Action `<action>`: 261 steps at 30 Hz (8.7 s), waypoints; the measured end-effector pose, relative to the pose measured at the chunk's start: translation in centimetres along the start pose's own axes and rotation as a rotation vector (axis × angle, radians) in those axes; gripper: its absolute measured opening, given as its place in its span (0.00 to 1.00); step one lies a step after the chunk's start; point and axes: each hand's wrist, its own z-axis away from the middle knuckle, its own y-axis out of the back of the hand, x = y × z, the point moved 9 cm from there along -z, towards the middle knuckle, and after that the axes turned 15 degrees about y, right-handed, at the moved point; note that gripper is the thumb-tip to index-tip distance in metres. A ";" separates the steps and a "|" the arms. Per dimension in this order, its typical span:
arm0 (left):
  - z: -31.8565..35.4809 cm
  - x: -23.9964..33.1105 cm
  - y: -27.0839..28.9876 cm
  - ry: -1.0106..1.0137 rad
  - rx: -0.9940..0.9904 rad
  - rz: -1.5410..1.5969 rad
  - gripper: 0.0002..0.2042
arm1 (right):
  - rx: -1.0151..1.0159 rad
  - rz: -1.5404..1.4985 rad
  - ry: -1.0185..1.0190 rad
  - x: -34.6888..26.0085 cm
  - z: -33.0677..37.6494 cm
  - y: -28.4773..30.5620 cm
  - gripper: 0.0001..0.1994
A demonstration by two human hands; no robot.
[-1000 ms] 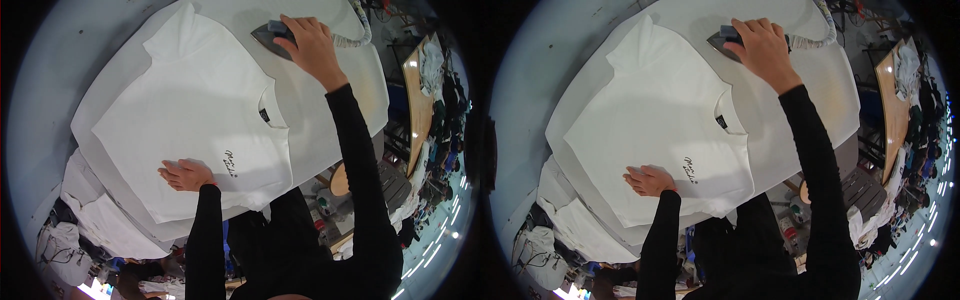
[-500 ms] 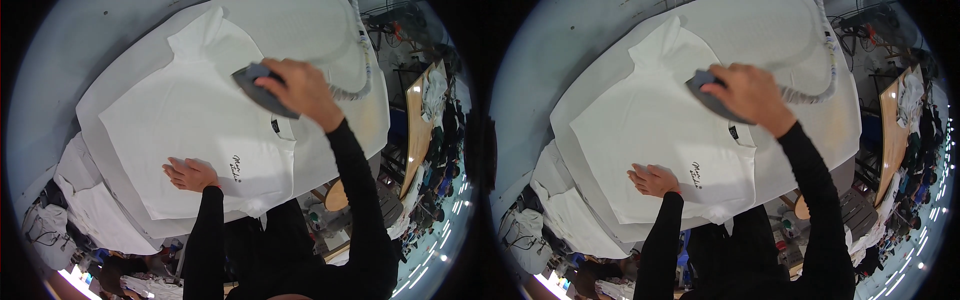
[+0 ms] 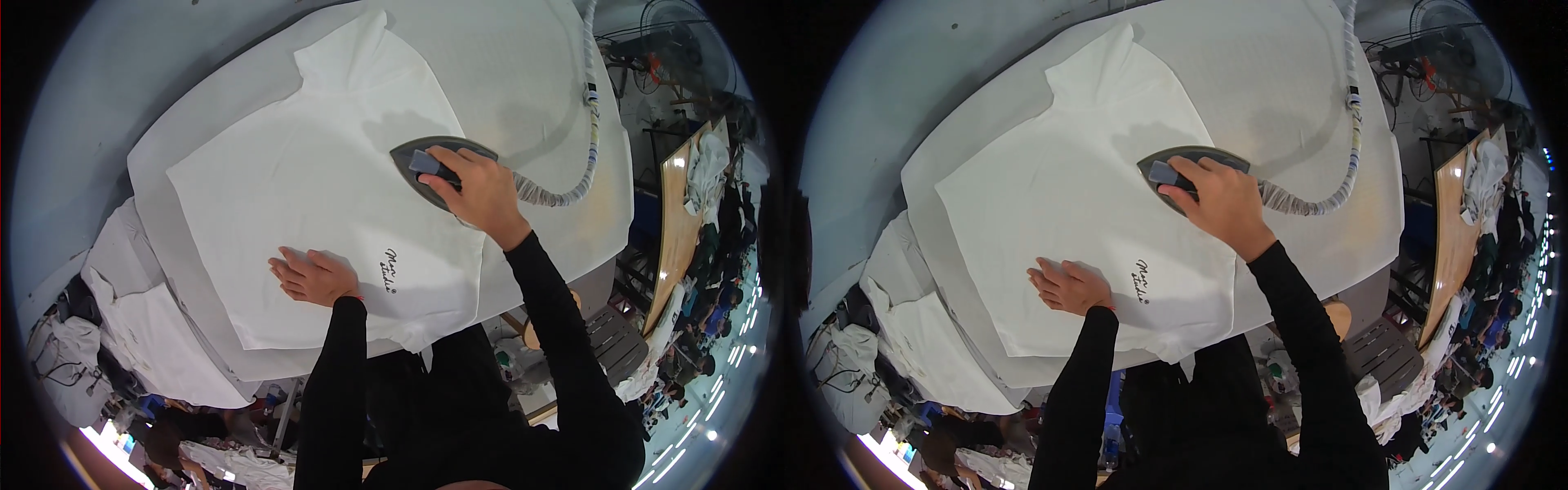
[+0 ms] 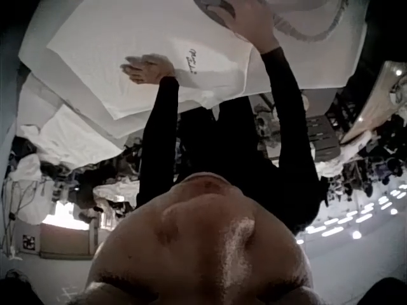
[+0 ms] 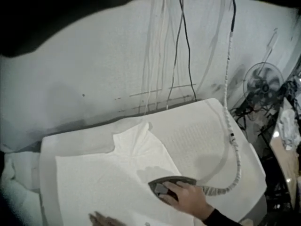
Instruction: Ironing and smoothing a white t-shirt on a specialized industrial ironing board in a garment factory.
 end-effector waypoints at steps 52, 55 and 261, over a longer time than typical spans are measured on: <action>56.8 -43.6 7.1 1.292 -0.663 0.254 0.26 | -0.289 0.164 0.173 -1.0 -0.1 -2.0 0.41; 57.0 -42.7 7.3 1.011 -0.763 0.230 0.24 | -0.279 0.144 0.137 -1.3 0.2 -1.6 0.42; 59.1 -38.6 4.9 1.381 -0.520 0.830 0.28 | -0.448 0.072 0.509 1.4 -0.3 -2.7 0.41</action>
